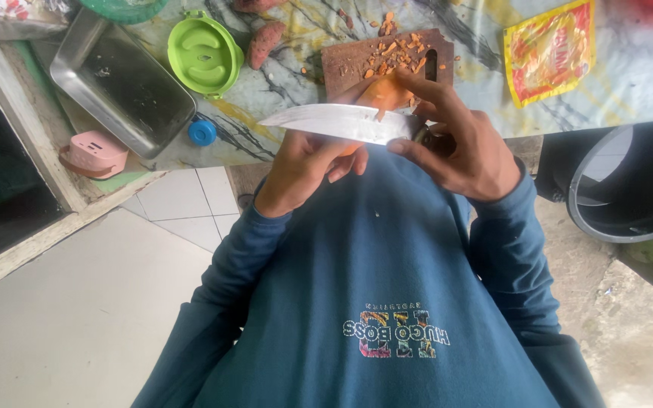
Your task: The person peels a sweet potato with a knife, then slices it into small pieces on a wooden cutting board. The sliced pieces are placed into a metal bowl. The person then picks up a second sweet potato and begins peeling it.
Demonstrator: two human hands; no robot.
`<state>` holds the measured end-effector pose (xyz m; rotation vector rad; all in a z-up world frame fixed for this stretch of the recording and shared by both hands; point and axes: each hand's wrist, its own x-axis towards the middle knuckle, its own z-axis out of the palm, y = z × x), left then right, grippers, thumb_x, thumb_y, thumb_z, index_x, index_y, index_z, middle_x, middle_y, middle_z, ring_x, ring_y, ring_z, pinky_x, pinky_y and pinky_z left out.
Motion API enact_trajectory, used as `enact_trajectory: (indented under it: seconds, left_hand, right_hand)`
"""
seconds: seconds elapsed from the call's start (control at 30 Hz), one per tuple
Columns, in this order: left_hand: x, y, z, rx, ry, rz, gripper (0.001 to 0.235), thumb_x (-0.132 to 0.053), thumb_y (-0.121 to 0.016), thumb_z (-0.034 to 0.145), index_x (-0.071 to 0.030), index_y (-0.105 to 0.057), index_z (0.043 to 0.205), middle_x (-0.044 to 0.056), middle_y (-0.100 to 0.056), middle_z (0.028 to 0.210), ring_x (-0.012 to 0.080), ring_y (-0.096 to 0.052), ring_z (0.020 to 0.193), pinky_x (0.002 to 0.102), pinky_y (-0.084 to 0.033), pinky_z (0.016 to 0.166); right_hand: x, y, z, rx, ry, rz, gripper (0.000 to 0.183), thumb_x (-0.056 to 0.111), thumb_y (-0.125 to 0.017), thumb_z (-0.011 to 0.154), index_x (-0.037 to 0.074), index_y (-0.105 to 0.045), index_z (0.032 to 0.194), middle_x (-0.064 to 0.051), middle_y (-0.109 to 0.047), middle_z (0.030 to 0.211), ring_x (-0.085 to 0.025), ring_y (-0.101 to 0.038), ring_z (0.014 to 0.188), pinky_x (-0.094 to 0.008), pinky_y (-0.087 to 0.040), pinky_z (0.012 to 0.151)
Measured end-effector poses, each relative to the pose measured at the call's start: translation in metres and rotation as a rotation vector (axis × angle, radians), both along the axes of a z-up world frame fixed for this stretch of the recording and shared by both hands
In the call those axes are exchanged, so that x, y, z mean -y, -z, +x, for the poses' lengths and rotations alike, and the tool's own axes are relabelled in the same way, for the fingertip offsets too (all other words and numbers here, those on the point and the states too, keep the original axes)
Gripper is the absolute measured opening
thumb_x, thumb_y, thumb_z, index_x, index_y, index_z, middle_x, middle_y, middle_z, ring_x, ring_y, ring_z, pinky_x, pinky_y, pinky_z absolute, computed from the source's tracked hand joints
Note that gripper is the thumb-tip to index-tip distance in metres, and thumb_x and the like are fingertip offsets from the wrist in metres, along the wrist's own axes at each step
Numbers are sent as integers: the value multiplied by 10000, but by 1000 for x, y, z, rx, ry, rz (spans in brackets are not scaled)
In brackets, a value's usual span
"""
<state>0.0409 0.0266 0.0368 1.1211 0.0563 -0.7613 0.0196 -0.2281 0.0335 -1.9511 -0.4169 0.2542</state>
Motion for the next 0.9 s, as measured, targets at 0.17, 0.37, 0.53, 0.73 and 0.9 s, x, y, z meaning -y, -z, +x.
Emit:
enact_trajectory:
  seconds: [0.17,0.37,0.53,0.73,0.9]
  left_hand:
    - [9,13,-13,66,-3,-29,310,-132,-597,1113,34,-598,1375,109,-688,1059,128,-642,806,236,-436,595]
    - [16,16,-22,73,-107,-68,310,-180,-585,1141,24,-550,1371,80,-651,1152,151,-666,919,236,-430,626]
    - [12,18,-9,110,-202,-45,569,-203,-580,1106,-42,-354,1603,75,-654,1166,111,-650,852,219,-429,576]
    - [8,23,-5,153,-223,14,579,-221,-581,1136,-23,-367,1636,106,-684,1008,83,-606,771,218,-427,587]
    - [13,26,-9,173,-213,36,588,-235,-606,1124,-18,-385,1624,93,-673,1048,89,-616,782,215,-425,582]
  right_hand:
    - [-16,2,2,19,125,51,643,189,-772,1005,11,-401,1499,-289,-681,1304,-214,-762,866,-289,-616,688]
    - [-14,1,1,-172,220,73,601,105,-753,1036,35,-418,1530,-215,-730,1283,-167,-690,703,-269,-504,590]
    - [-5,11,-8,-39,233,234,531,97,-694,1105,11,-330,1482,-225,-596,1383,-180,-714,966,-270,-582,708]
    - [8,19,-14,-193,265,117,431,154,-666,1115,45,-427,1456,-185,-697,1193,-118,-643,666,-246,-530,525]
    - [3,12,-18,-379,380,66,621,168,-685,1019,55,-343,1526,-187,-699,964,-142,-496,544,-282,-379,467]
